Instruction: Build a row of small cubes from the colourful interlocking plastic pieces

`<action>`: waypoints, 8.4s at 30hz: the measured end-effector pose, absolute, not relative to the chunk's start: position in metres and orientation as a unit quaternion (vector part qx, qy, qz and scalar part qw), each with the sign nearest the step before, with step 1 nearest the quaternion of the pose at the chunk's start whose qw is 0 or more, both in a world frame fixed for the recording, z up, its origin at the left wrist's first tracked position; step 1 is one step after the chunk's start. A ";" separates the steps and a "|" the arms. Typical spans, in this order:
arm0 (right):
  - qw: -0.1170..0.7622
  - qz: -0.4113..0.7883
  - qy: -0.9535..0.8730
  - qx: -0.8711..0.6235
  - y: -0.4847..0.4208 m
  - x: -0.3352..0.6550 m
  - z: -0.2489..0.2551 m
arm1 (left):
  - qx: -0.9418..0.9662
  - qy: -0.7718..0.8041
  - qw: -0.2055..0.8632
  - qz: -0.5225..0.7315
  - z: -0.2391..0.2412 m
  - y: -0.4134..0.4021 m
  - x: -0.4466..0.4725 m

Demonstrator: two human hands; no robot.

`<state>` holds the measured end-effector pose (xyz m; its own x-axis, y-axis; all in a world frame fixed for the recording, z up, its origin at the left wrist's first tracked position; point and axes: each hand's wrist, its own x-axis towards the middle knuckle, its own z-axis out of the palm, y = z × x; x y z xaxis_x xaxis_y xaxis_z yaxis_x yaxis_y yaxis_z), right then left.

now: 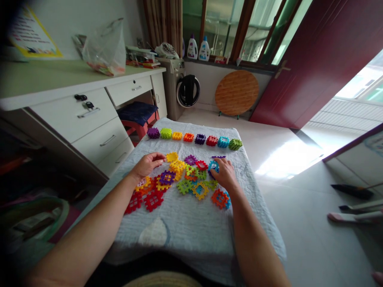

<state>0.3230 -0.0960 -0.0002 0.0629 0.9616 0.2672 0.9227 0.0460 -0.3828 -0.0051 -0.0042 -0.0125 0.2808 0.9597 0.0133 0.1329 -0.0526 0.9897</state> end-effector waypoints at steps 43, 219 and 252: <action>0.158 0.027 -0.691 -0.704 -0.101 0.355 -0.005 | 0.642 0.456 0.488 0.376 -0.020 -0.002 -0.008; 0.106 -0.031 -0.699 -0.707 -0.002 0.402 0.045 | 0.688 0.472 0.445 0.326 -0.011 -0.006 -0.005; -0.085 -0.014 -0.663 -0.743 0.068 0.410 0.050 | 0.680 0.480 0.450 0.323 -0.013 -0.006 -0.006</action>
<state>0.4096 0.0677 0.0496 0.1197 0.9887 -0.0907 0.9838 -0.1059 0.1449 -0.0056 -0.0059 -0.0129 0.3296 0.9441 0.0072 0.3616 -0.1333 0.9227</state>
